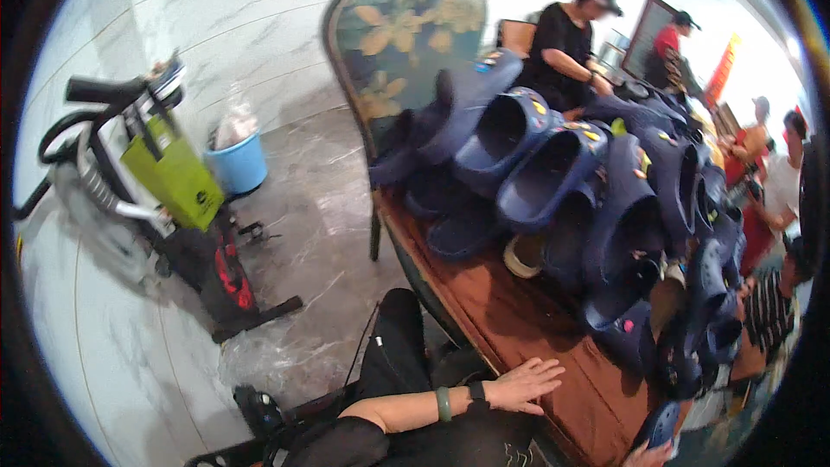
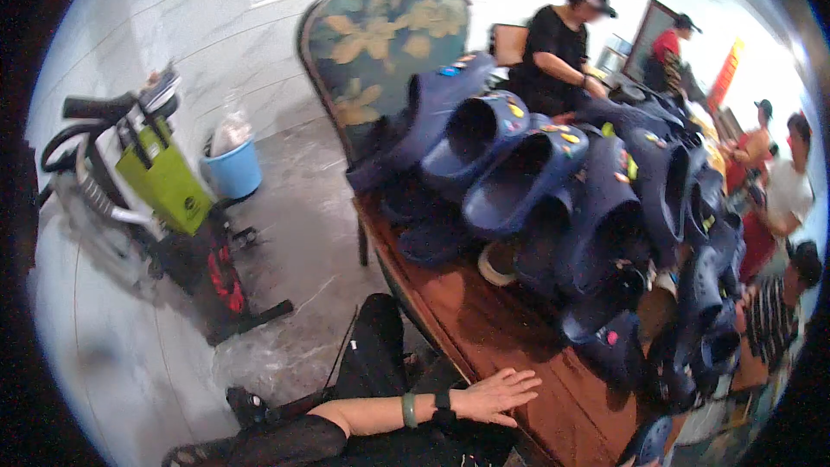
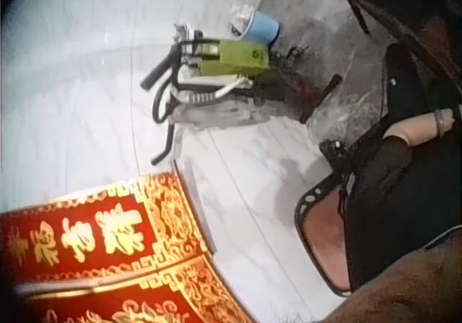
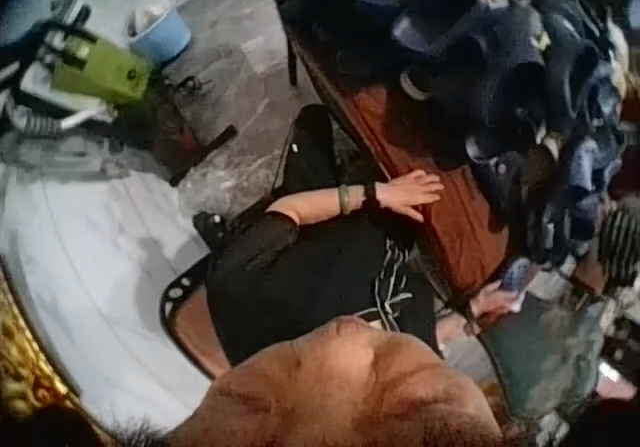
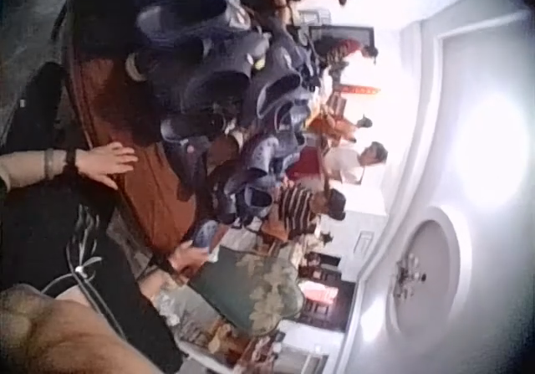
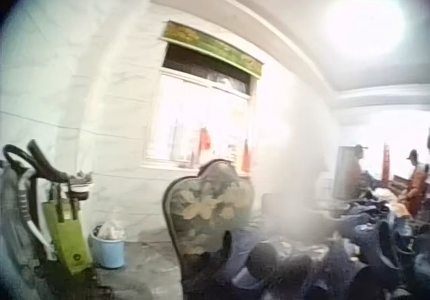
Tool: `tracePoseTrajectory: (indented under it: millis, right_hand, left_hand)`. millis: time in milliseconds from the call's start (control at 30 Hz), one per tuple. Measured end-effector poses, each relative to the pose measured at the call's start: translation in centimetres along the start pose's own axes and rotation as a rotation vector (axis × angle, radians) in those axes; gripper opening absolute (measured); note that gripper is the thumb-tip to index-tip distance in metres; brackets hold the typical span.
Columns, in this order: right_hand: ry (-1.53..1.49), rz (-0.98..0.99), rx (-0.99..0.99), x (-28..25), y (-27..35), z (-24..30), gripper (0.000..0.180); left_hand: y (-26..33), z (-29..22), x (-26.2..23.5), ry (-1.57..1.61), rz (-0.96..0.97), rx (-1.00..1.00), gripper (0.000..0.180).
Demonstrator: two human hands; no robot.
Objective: Applying decorative charms and stickers to rubber clogs.
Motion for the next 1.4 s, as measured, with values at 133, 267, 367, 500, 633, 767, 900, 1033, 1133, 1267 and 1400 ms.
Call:
tracePoseTrajectory:
  millis: [133, 267, 367, 500, 633, 767, 900, 1033, 1133, 1267, 1400]
  right_hand:
    - [0.106, 0.142, 0.1, 2.6, -2.4, 8.5, 0.04]
    - [-0.185, 0.245, 0.198, 5.1, -1.1, 16.2, 0.038]
    - [-0.163, 0.288, 0.223, 5.0, 0.2, 16.8, 0.034]
    - [-0.098, 0.312, 0.162, 4.4, 0.2, 16.9, 0.028]
    - [-0.108, 0.293, 0.173, 4.3, 0.1, 17.2, 0.026]
    - [-0.127, 0.296, 0.172, 4.9, -0.2, 17.4, 0.026]
    - [-0.126, 0.301, 0.173, 5.0, -0.4, 17.5, 0.025]
    - [-0.121, 0.28, 0.178, 4.5, -0.1, 17.2, 0.025]
    - [-0.127, 0.306, 0.172, 4.7, 0.1, 17.1, 0.026]
    - [-0.13, 0.317, 0.177, 4.6, 0.4, 17.1, 0.025]
    - [-0.288, 0.251, 0.267, 4.8, 0.8, 16.2, 0.021]
  left_hand:
    - [0.4, -0.8, -2.4, -0.081, -0.11, 0.058, 0.062]
    - [5.7, 2.7, -12.5, 0.869, -0.601, -0.4, 0.025]
    - [15.0, 6.5, -25.3, 0.423, -1.281, -0.453, 0.037]
    - [21.1, 11.2, -36.8, 0.455, -1.642, -0.426, 0.078]
    - [19.5, 17.8, -42.2, 1.248, -1.359, -0.531, 0.071]
    - [18.3, 22.8, -43.7, 1.476, -1.339, -0.319, 0.047]
    - [21.6, 24.5, -45.1, 1.164, -1.351, -0.109, 0.045]
    - [23.8, 15.4, -40.6, 0.001, -1.149, -0.149, 0.068]
    - [22.4, 5.0, -35.8, 0.153, -1.451, -0.057, 0.064]
    - [21.5, 6.0, -30.2, 0.629, -1.007, -0.287, 0.038]
    - [8.2, -5.7, -22.4, 0.605, -0.571, -0.471, 0.021]
Point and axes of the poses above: each hand's wrist, its own y-axis away from the middle knuckle, its own x-axis out of the palm, z = x × y, the point moved 9 cm from there along -y, towards the middle knuckle, and after that the axes turned 10 degrees about y, right-handed, at the moved point
